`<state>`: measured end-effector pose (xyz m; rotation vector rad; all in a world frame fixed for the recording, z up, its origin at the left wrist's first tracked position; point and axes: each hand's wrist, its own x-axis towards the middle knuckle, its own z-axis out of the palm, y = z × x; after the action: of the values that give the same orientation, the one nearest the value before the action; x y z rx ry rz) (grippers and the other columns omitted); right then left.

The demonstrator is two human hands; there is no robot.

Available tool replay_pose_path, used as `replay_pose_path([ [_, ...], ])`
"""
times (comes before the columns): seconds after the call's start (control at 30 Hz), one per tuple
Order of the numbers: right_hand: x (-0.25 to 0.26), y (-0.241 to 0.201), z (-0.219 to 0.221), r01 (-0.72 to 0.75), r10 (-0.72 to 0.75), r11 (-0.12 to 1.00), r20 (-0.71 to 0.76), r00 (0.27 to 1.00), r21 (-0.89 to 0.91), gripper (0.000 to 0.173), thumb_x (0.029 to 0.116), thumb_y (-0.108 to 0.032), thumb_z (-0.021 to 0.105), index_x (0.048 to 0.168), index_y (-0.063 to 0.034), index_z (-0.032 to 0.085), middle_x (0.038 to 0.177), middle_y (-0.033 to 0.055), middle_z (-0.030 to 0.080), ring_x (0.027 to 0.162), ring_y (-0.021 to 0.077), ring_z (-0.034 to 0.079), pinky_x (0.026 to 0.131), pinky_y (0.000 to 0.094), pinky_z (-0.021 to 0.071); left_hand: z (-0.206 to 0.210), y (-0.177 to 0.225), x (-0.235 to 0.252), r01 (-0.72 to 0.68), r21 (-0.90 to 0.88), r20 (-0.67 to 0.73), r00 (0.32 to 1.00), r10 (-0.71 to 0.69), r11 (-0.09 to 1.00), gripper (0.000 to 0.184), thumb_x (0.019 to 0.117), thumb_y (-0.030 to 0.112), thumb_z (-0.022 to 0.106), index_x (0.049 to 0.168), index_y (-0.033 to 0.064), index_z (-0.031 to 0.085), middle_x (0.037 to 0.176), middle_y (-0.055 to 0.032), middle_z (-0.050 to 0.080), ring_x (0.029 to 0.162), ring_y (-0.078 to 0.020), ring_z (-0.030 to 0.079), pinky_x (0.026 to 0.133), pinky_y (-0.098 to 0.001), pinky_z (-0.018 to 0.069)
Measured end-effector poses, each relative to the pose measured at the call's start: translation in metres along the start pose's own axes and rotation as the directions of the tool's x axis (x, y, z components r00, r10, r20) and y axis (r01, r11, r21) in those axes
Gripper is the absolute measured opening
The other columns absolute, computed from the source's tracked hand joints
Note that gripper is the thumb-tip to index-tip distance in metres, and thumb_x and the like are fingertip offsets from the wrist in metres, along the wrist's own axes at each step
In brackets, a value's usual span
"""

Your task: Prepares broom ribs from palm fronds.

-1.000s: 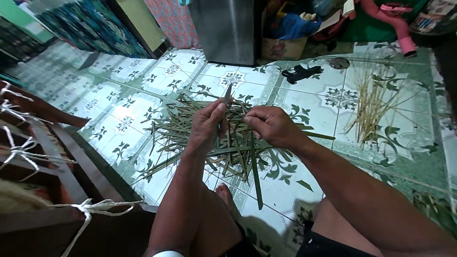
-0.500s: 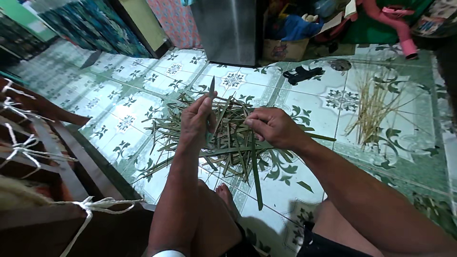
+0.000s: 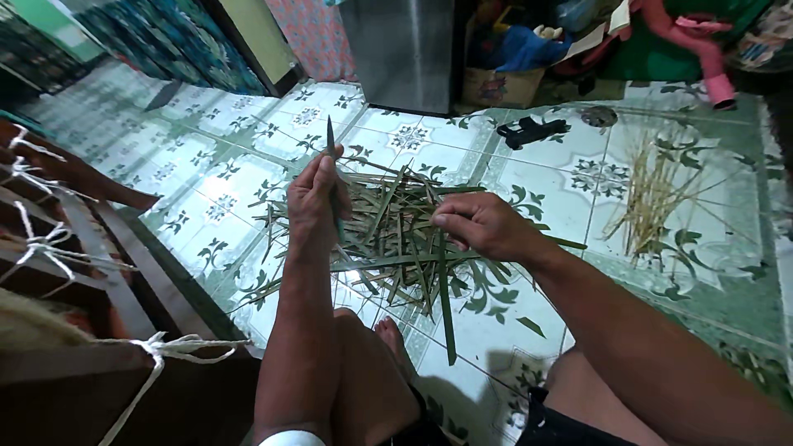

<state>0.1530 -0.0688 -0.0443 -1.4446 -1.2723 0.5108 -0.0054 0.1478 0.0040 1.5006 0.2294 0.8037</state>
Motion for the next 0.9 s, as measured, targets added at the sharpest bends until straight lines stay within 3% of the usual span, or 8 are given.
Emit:
replay_pose_path([
  [0.17, -0.003, 0.002, -0.007, -0.052, 0.051, 0.998, 0.062, 0.997, 0.019, 0.020, 0.1032, -0.015, 0.055, 0.095, -0.0061, 0.071, 0.077, -0.0026, 0.062, 0.055, 0.0006, 0.052, 0.050, 0.0168, 0.0476, -0.015, 0.000, 0.009, -0.054, 0.011, -0.054, 0.997, 0.055, 0.998, 0.032, 0.1105, 0.025, 0.042, 0.131, 0.0085, 0.061, 0.059, 0.0077, 0.054, 0.046, -0.0046, 0.053, 0.044, -0.0209, 0.0495],
  [0.37, -0.010, 0.014, -0.026, -0.107, 0.107, 0.994, 0.070, 0.992, -0.010, 0.021, 0.1033, -0.015, 0.054, 0.096, -0.0056, 0.072, 0.069, -0.0036, 0.060, 0.052, 0.0008, 0.051, 0.050, 0.0179, 0.0467, -0.043, 0.005, 0.013, -0.079, -0.028, -0.209, 0.975, 0.071, 0.996, 0.032, 0.1124, 0.031, 0.035, 0.131, 0.0169, 0.057, 0.061, 0.0112, 0.055, 0.047, -0.0017, 0.053, 0.046, -0.0186, 0.0496],
  [0.47, -0.011, 0.018, -0.037, -0.163, 0.163, 0.987, 0.002, 0.987, -0.008, 0.022, 0.1039, -0.015, 0.053, 0.099, -0.0059, 0.072, 0.063, -0.0036, 0.057, 0.050, 0.0026, 0.050, 0.049, 0.0202, 0.0460, -0.054, 0.002, 0.016, -0.077, -0.101, -0.372, 0.928, 0.034, 0.992, 0.033, 0.1133, 0.036, 0.029, 0.127, 0.0210, 0.055, 0.060, 0.0115, 0.052, 0.045, -0.0003, 0.051, 0.044, -0.0165, 0.0476],
  [0.53, -0.010, 0.015, -0.040, -0.190, 0.189, 0.982, -0.041, 0.981, -0.020, 0.023, 0.1057, -0.016, 0.052, 0.102, -0.0056, 0.072, 0.065, -0.0027, 0.059, 0.051, 0.0030, 0.052, 0.050, 0.0202, 0.0478, -0.050, -0.002, 0.015, -0.072, -0.109, -0.385, 0.923, 0.025, 0.991, 0.032, 0.1132, 0.037, 0.029, 0.116, 0.0210, 0.057, 0.061, 0.0115, 0.052, 0.047, -0.0004, 0.053, 0.045, -0.0165, 0.0487],
  [0.6, -0.008, 0.006, -0.037, -0.192, 0.188, 0.981, -0.085, 0.978, -0.040, 0.024, 0.1067, -0.015, 0.051, 0.103, -0.0044, 0.072, 0.067, -0.0022, 0.060, 0.051, 0.0026, 0.052, 0.050, 0.0196, 0.0475, -0.038, -0.005, 0.007, -0.067, -0.085, -0.281, 0.959, 0.041, 0.994, 0.029, 0.1123, 0.035, 0.033, 0.104, 0.0216, 0.057, 0.069, 0.0102, 0.058, 0.057, -0.0025, 0.059, 0.054, -0.0189, 0.0536],
  [0.7, -0.005, 0.000, -0.029, -0.161, 0.153, 0.985, -0.126, 0.980, -0.057, 0.023, 0.1068, -0.015, 0.051, 0.104, -0.0038, 0.072, 0.066, -0.0024, 0.058, 0.050, 0.0019, 0.051, 0.048, 0.0188, 0.0469, -0.013, -0.005, -0.005, -0.064, -0.046, -0.036, 0.997, 0.062, 0.997, 0.026, 0.1105, 0.031, 0.038, 0.102, 0.0190, 0.060, 0.083, 0.0050, 0.067, 0.064, -0.0068, 0.065, 0.058, -0.0230, 0.0581],
  [0.8, -0.004, -0.002, -0.021, -0.133, 0.129, 0.990, -0.090, 0.988, -0.041, 0.024, 0.1071, -0.017, 0.050, 0.103, -0.0035, 0.070, 0.069, -0.0014, 0.060, 0.052, 0.0028, 0.053, 0.050, 0.0199, 0.0488, 0.014, -0.008, -0.016, 0.080, 0.053, 0.234, 0.968, -0.091, 0.995, 0.025, 0.1067, 0.027, 0.044, 0.124, 0.0127, 0.056, 0.068, 0.0050, 0.062, 0.052, -0.0066, 0.060, 0.048, -0.0237, 0.0546],
  [0.9, -0.004, -0.003, -0.014, -0.097, 0.096, 0.995, -0.021, 0.995, -0.029, 0.024, 0.1068, -0.017, 0.050, 0.102, -0.0042, 0.069, 0.075, -0.0004, 0.061, 0.057, 0.0037, 0.056, 0.054, 0.0206, 0.0526, 0.038, -0.012, -0.023, 0.195, 0.145, 0.430, 0.870, -0.240, 0.970, 0.036, 0.1056, 0.020, 0.049, 0.140, 0.0111, 0.053, 0.065, 0.0019, 0.057, 0.049, -0.0054, 0.054, 0.046, -0.0207, 0.0497],
])
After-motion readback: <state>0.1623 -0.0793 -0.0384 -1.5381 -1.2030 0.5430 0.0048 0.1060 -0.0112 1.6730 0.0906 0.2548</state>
